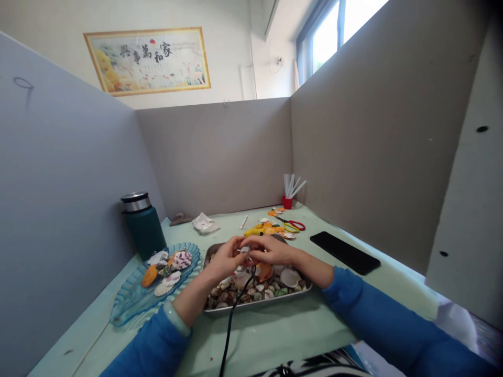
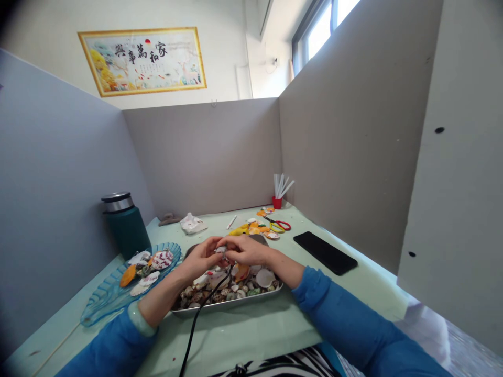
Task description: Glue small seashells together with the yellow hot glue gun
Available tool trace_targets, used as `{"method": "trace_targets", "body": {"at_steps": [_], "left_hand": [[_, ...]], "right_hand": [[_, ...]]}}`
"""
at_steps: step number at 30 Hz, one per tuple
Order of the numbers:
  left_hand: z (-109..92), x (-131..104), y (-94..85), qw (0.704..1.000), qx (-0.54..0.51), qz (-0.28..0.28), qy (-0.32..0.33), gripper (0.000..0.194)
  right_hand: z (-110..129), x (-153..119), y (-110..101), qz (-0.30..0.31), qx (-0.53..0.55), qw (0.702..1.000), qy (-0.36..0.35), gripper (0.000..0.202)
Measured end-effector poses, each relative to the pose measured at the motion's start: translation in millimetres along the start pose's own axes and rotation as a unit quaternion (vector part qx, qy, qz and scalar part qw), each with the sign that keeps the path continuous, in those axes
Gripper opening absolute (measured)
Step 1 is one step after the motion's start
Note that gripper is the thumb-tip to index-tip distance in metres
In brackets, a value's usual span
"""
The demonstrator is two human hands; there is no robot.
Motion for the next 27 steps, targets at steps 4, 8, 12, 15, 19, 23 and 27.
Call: {"method": "trace_targets", "body": {"at_steps": [4, 8, 12, 15, 19, 23, 27], "left_hand": [[3.0, 1.4, -2.0, 1.000, 0.005, 0.001, 0.002, 0.044], [4.9, 1.8, -3.2, 1.000, 0.006, 0.002, 0.009, 0.044], [6.3, 2.3, -4.3, 1.000, 0.015, 0.003, 0.010, 0.044], [5.4, 2.1, -4.0, 1.000, 0.012, 0.008, 0.017, 0.044], [4.1, 1.0, -2.8, 1.000, 0.015, 0.011, 0.014, 0.046], [3.4, 0.6, -3.5, 1.000, 0.017, 0.003, 0.012, 0.043], [3.0, 0.6, -3.9, 1.000, 0.024, -0.005, 0.004, 0.040]], "right_hand": [[0.3, 0.4, 0.3, -0.004, -0.009, 1.000, -0.004, 0.030], [0.4, 0.0, 0.4, -0.002, -0.012, 1.000, -0.003, 0.029], [-1.3, -0.1, 1.0, 0.000, -0.018, 1.000, -0.007, 0.029], [-2.7, -0.2, 1.5, 0.000, -0.020, 1.000, -0.009, 0.028], [-2.3, -0.6, 1.7, 0.004, -0.023, 1.000, -0.012, 0.027], [-1.7, -0.5, 1.6, 0.002, -0.028, 1.000, -0.008, 0.028], [-2.3, -0.2, 1.6, -0.008, -0.031, 0.999, -0.006, 0.030]]}}
Point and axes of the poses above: each hand's wrist, its own x-axis towards the middle knuckle, its own y-axis out of the palm, z = x × y, the point moved 4 cm from there along x, towards the middle knuckle, and after that the axes turned 12 degrees about -x, right-handed, at the moved point
